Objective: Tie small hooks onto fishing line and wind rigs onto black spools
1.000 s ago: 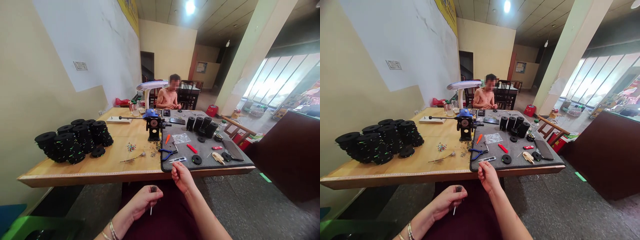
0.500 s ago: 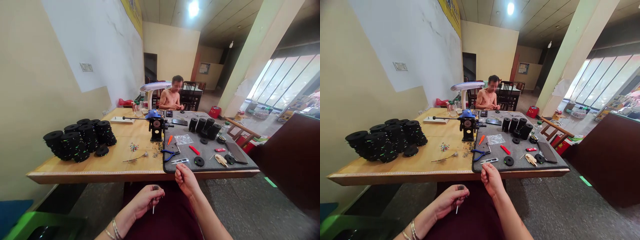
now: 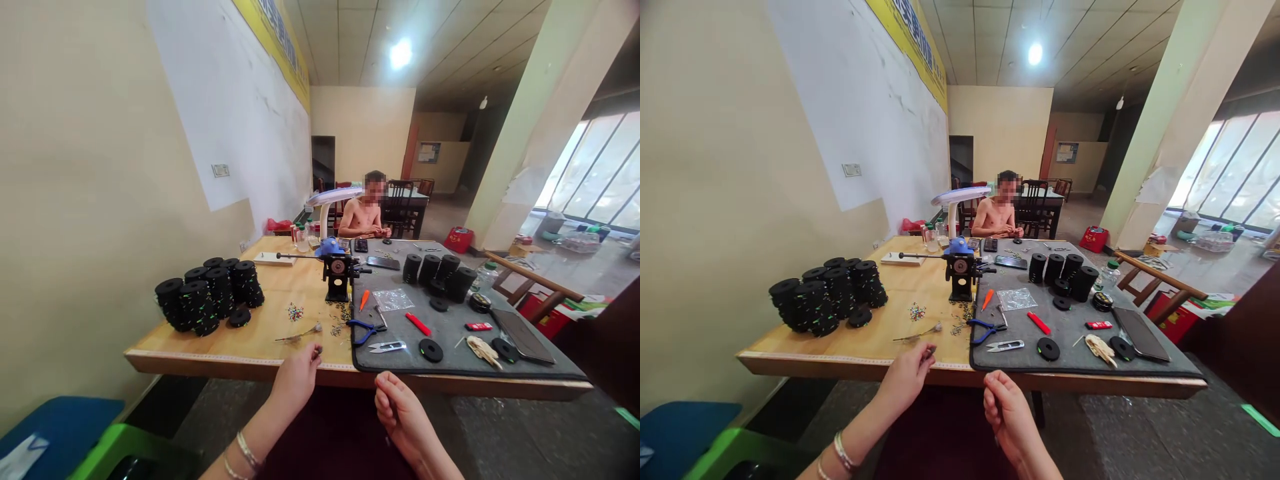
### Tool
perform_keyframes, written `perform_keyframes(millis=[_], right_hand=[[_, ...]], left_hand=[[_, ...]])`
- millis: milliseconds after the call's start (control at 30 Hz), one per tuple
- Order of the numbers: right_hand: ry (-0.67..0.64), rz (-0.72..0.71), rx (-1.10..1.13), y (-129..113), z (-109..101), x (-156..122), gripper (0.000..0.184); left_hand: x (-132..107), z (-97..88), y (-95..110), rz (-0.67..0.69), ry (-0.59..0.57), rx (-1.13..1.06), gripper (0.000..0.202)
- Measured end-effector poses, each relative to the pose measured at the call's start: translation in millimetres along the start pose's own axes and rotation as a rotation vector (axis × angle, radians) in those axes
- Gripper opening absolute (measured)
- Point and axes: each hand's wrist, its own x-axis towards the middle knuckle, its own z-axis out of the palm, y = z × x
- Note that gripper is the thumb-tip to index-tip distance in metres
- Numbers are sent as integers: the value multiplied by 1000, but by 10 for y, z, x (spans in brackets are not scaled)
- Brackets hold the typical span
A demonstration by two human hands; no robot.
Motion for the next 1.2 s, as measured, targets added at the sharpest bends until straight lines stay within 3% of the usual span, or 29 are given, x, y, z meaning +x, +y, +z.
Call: perform_keyframes(millis=[167, 300, 367, 500, 600, 733, 900, 1033, 1200], right_hand=[[3, 34, 10, 118, -41, -29, 36], [-7, 52, 2, 189, -89, -35, 36], [-10, 58, 6, 217, -119, -39, 36], [-17, 62, 24, 272, -137, -45, 35], [-25, 67, 31, 303, -103, -36, 35], [-21, 75, 30, 306, -63, -23, 37], [-17, 71, 20, 297, -91, -54, 37], [-16, 53, -66, 326, -67, -65, 37], [-21, 13, -224, 337, 127, -54, 41]], left_hand=[[288, 88, 109, 46, 34, 257, 22], [372, 172, 120, 82, 28, 370, 27], [370, 68, 86, 87, 57, 401, 36], [398, -322, -79, 38, 135, 425, 34], [457, -482, -267, 27, 123, 404, 37], [523, -394, -496, 14, 81, 303, 35], [507, -317, -620, -59, 151, 70, 25], [281, -290, -556, -107, 133, -197, 13], [-212, 15, -291, -213, -51, -519, 30]])
